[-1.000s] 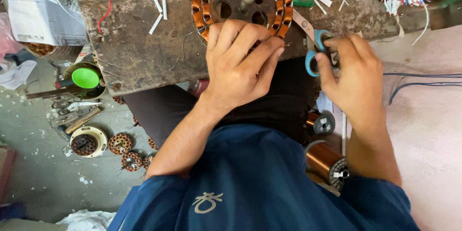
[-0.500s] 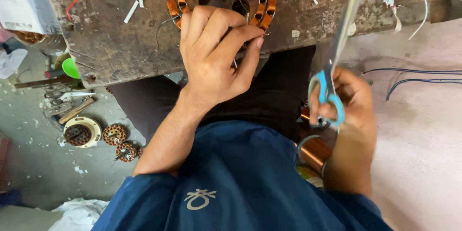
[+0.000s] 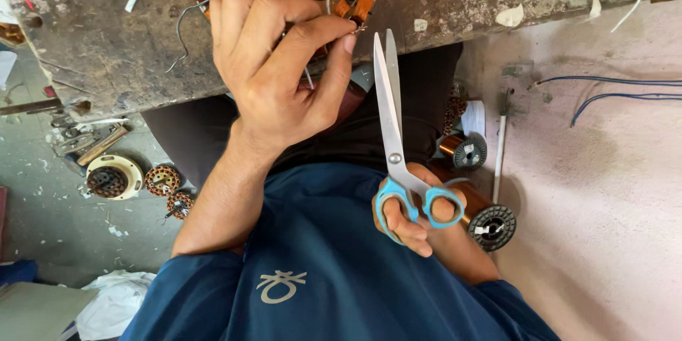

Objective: The person is assembling a motor stator by hand. They insert white insulating tubes into the stator slots, thread copper wires through them, and trim the excess wire with scissors. The person repeats this process for multiple slots on the stator.

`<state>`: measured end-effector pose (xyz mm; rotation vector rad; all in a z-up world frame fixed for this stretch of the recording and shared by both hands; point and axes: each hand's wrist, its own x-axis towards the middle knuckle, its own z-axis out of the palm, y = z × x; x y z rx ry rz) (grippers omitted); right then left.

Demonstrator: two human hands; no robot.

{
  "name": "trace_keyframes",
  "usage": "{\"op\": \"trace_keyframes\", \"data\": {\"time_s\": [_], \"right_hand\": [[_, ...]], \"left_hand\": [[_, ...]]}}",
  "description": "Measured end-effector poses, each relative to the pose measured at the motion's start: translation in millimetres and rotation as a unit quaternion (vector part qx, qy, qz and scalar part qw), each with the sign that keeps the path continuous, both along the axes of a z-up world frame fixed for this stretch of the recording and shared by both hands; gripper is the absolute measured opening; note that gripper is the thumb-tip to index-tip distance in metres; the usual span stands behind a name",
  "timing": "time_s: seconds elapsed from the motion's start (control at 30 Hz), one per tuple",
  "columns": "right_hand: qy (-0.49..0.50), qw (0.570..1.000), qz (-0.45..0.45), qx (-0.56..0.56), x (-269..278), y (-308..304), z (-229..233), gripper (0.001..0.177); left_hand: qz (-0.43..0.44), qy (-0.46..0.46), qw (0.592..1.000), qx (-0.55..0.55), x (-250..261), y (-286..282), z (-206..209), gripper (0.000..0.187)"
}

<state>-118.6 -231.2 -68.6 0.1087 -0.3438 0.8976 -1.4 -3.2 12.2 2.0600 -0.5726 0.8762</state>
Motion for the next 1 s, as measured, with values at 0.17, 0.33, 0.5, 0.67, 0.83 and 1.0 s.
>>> {"op": "trace_keyframes", "data": {"time_s": [0.17, 0.33, 0.5, 0.67, 0.83, 1.0], "right_hand": [[0.016, 1.000, -0.007, -0.008, 2, 0, -4, 0.053], [0.023, 1.000, -0.001, -0.003, 2, 1, -2, 0.053], [0.027, 0.999, 0.014, 0.011, 4, 1, -2, 0.053], [0.017, 0.999, 0.028, 0.013, 8, 3, -1, 0.055], [-0.008, 0.998, 0.048, 0.049, 16, 9, -1, 0.056], [-0.009, 0.997, 0.051, 0.060, 10, 5, -9, 0.055]], "left_hand": [[0.000, -0.012, 1.000, -0.005, 1, 0, -3, 0.020], [-0.007, -0.021, 1.000, -0.009, 2, 1, -3, 0.020], [-0.002, -0.025, 1.000, -0.008, 3, 0, -3, 0.020], [0.000, -0.033, 0.999, -0.005, 4, 0, -3, 0.020], [0.000, -0.031, 0.999, -0.005, 4, -1, -2, 0.020], [0.002, -0.022, 1.000, -0.001, 1, -1, -1, 0.020]]}}
